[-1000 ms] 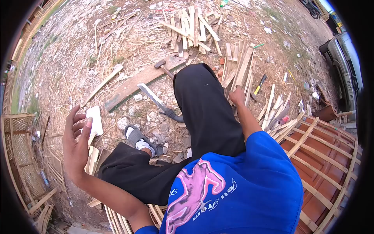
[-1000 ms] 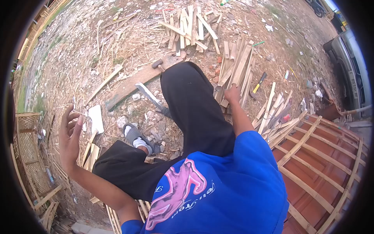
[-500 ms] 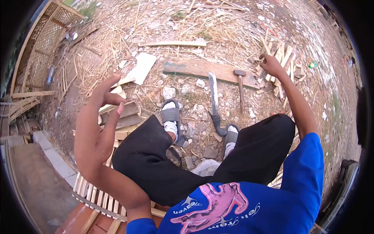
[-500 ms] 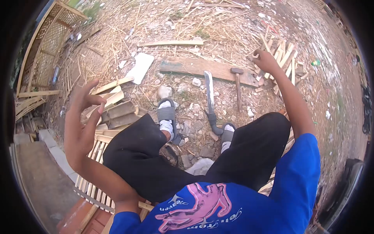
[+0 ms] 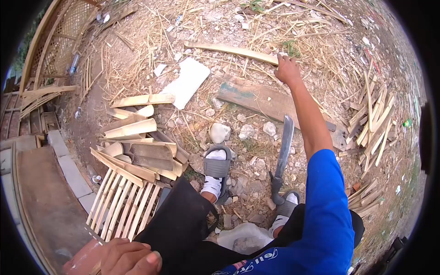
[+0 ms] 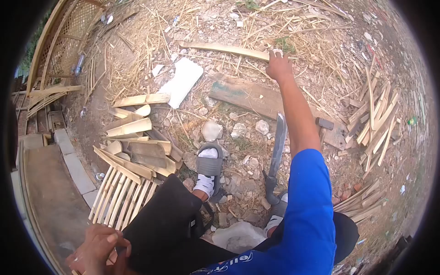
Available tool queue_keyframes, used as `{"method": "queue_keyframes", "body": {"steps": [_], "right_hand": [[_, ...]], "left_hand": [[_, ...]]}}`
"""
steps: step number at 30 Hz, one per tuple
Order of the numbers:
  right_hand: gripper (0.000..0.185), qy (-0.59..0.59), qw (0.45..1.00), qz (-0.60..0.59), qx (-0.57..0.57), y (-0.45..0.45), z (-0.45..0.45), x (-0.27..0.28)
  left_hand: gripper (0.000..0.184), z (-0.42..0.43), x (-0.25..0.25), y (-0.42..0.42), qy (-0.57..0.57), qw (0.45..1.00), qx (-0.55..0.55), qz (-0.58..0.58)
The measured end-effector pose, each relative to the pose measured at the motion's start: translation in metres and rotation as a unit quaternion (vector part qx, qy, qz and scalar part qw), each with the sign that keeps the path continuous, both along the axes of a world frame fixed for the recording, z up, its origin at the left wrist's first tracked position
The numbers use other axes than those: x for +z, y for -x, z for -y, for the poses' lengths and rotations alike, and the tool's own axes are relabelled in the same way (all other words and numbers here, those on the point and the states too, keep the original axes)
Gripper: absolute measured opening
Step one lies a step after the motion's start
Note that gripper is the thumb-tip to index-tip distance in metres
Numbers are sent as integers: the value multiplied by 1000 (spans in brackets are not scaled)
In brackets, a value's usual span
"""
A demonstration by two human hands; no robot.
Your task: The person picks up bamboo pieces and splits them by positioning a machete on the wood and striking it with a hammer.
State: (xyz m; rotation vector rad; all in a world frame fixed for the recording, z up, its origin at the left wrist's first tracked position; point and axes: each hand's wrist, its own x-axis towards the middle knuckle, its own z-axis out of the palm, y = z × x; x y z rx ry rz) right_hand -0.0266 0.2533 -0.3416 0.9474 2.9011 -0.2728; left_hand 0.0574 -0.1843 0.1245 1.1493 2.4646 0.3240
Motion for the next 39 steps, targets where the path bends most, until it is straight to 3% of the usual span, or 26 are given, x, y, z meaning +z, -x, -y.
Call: {"method": "queue_keyframes", "body": {"steps": [3,4,8,11,14,15,18,21,25,28,31,33,34,35,36,37,39], "right_hand": [[52,-50,993,103,19,13,3,-21],[45,-75,996,36,15,12,6,-33],[37,-121,992,-20,43,4,12,-40],[38,-135,987,-15,83,-9,20,-31],[39,-76,989,40,120,-29,32,-7],[40,-73,988,36,129,-30,35,3],[37,93,990,26,98,-46,39,44],[36,152,984,77,61,-74,57,148],[44,153,982,16,106,-139,38,219],[47,191,980,34,44,-225,25,263],[41,157,985,-66,-29,-348,18,272],[39,285,936,-69,-195,-435,38,286],[40,299,911,-113,-259,-479,59,280],[44,240,893,-223,-309,-568,85,213],[46,110,920,-221,-305,-627,100,167],[44,172,868,-253,-390,-642,134,172],[42,257,713,-341,-557,-668,205,186]], "left_hand": [[61,-28,-5,6,9,999,-19,27],[61,-34,-6,7,21,999,-20,27],[67,-43,-4,8,37,997,-29,67],[71,-40,-2,0,16,994,-49,92],[69,-37,3,-13,18,993,-60,98],[68,-32,3,-19,4,994,-65,86],[72,-13,8,-29,-22,990,-118,73],[54,-19,7,-35,-72,986,-147,11],[60,-21,-14,-37,-127,978,-162,43],[63,-23,-19,-39,-122,982,-128,72],[60,-32,-16,-39,-124,984,-100,79],[60,-35,-16,-41,-135,984,-95,68],[60,-37,-13,-44,-128,984,-90,84],[59,-41,-12,-50,-125,984,-95,86],[58,-42,-14,-49,-114,985,-95,87],[57,-45,-16,-49,-103,986,-95,89],[58,-50,-14,-56,-110,983,-110,102]]}}
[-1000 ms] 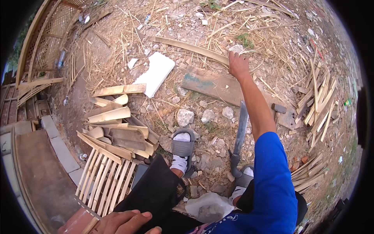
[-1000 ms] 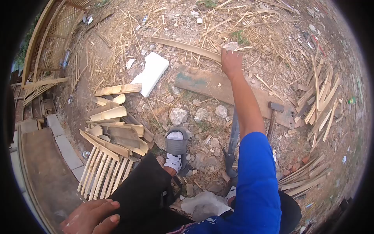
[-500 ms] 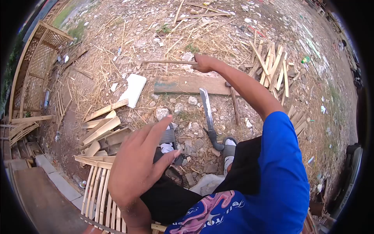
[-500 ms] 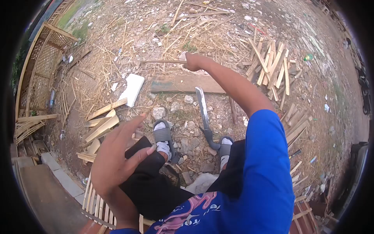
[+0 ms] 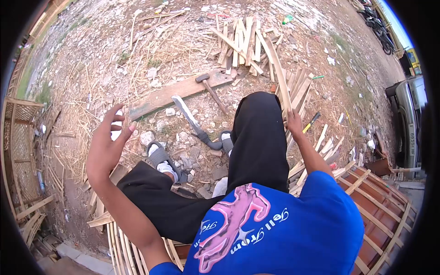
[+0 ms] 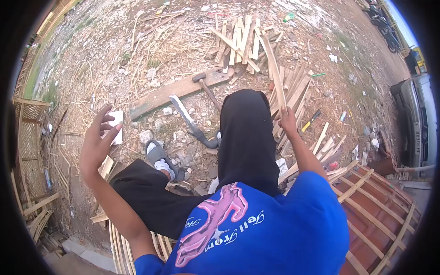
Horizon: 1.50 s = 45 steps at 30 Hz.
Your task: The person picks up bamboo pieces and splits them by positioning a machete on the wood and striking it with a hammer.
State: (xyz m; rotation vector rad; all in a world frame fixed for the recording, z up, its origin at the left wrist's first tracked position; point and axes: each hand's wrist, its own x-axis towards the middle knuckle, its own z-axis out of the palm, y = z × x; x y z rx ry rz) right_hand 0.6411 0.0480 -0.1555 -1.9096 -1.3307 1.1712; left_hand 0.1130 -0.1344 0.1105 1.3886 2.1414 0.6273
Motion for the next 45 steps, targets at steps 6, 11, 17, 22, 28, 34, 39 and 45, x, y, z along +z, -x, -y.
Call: {"method": "queue_keyframes", "body": {"steps": [6,11,17,22,28,34,39,45], "right_hand": [[48,-9,965,-142,-222,-44,69,-38],[48,-5,947,-190,-259,-46,44,-59],[57,-140,952,175,-208,-19,26,-67],[34,-204,974,-10,-96,46,8,3],[19,-260,942,-161,136,141,-64,120],[29,-199,858,-17,473,254,-68,199],[32,-59,700,151,696,297,-48,167],[29,25,657,232,717,291,-81,122]], "left_hand": [[60,-6,-3,-19,0,999,-36,-13],[59,1,-6,-21,7,999,-46,-15],[58,20,-11,-3,3,1000,3,28],[57,35,-9,27,-1,997,35,73],[55,58,-12,111,-44,991,94,81],[56,114,-159,207,124,981,134,-59],[71,170,-285,233,272,944,170,-79],[107,183,-310,205,312,924,140,-170]]}}
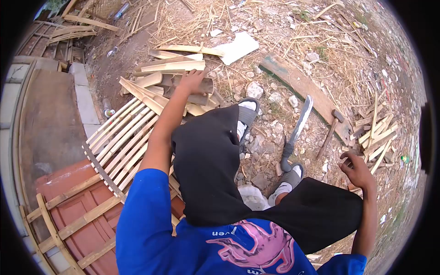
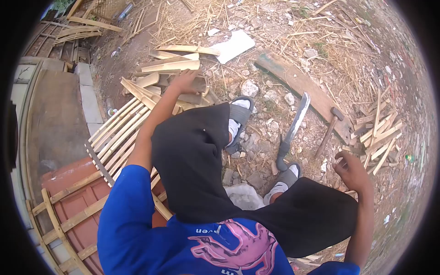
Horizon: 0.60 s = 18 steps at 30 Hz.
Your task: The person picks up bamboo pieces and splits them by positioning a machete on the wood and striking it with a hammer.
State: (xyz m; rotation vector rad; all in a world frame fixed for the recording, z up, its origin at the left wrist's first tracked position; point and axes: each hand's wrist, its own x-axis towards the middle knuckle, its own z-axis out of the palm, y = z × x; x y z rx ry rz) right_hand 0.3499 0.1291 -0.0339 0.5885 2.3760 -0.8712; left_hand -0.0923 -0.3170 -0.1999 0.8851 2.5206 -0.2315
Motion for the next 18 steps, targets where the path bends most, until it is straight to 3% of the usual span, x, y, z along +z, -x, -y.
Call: {"method": "queue_keyframes", "body": {"steps": [2,5,6,9,11,13,15,18], "right_hand": [[27,14,999,-19,-36,9,5,3],[27,16,1000,-14,-10,2,3,1],[27,20,1000,-21,2,-3,1,-2],[27,28,999,-2,-22,-16,-5,-1],[28,28,999,-15,-40,-27,-8,-6],[31,21,999,-5,-48,-32,-11,1],[31,4,999,-6,-38,-37,-12,4],[32,-26,999,-28,-14,-44,-22,-1]], "left_hand": [[113,-1,-13,-6,-4,997,-33,-63],[101,4,-45,-5,-6,989,-70,-130],[89,1,-37,-11,-8,984,-97,-147],[77,1,-7,-24,-16,984,-135,-111],[78,3,11,-29,-83,979,-128,-137],[79,-2,40,-28,-139,977,-97,-130],[79,-4,71,-14,-277,933,-132,-191],[79,-26,172,-24,-380,897,-47,-220]]}}
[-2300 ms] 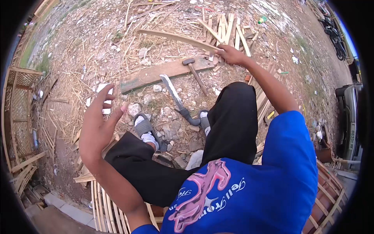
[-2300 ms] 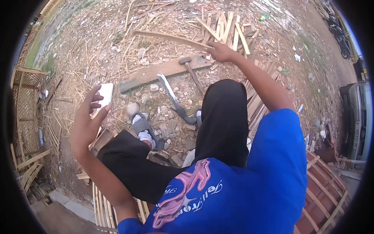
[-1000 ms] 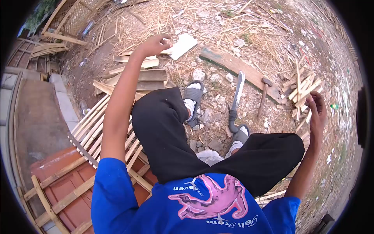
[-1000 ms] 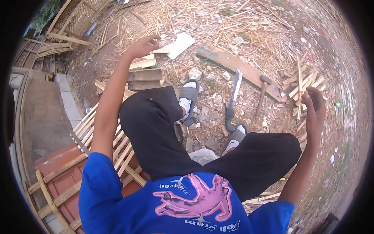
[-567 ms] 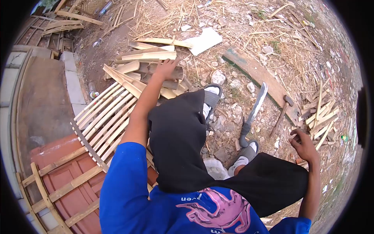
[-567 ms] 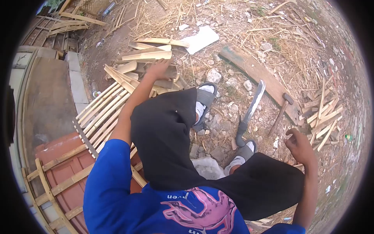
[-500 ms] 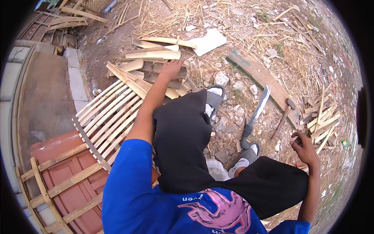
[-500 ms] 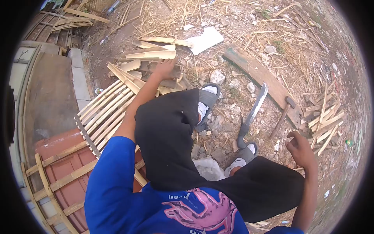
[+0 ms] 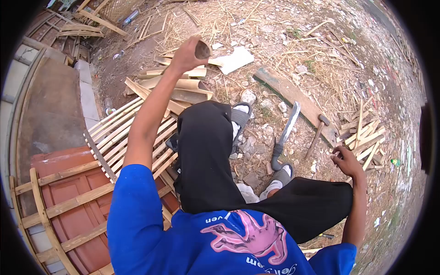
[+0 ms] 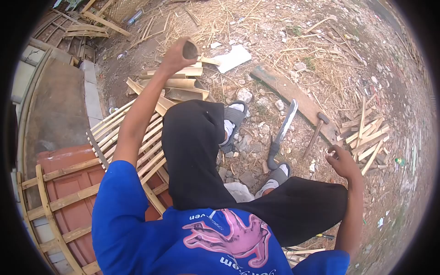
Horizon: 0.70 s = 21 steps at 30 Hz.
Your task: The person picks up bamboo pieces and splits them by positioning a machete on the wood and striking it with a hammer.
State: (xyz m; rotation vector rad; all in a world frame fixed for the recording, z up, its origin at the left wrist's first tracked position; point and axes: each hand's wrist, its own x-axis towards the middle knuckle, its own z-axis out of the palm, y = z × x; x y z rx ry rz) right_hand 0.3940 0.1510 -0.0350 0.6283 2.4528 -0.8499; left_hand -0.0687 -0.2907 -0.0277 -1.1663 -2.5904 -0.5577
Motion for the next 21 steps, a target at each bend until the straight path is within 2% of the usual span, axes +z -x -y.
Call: {"method": "queue_keyframes", "body": {"steps": [3,4,5,7,9,10,14,15,17,19,21], "right_hand": [[32,-36,998,-40,12,2,2,5],[33,-48,998,-36,16,4,3,7],[33,-60,997,-32,20,7,4,10],[35,-76,996,-26,37,12,6,14],[36,-118,991,-35,60,14,5,10],[37,-132,989,-29,62,16,3,6],[42,-184,980,22,75,31,22,29],[43,-201,975,36,84,37,30,40],[40,-250,962,45,105,56,36,50],[38,-270,959,8,90,85,35,47],[39,-214,976,-31,34,117,20,10]], "left_hand": [[79,-23,79,5,-211,977,23,-27],[76,-31,100,14,-241,966,24,-90],[79,-40,130,4,-268,961,-3,-74],[39,-69,148,-22,-453,888,-38,74],[47,-95,164,-17,-481,874,-58,37],[48,-113,162,-19,-493,866,-81,-21],[53,-178,144,-81,-612,772,-107,133],[55,-187,135,-92,-561,819,-58,105],[56,-209,115,-103,-587,776,-119,196],[57,-224,109,-115,-536,825,-109,144],[59,-236,98,-126,-506,844,-102,145]]}}
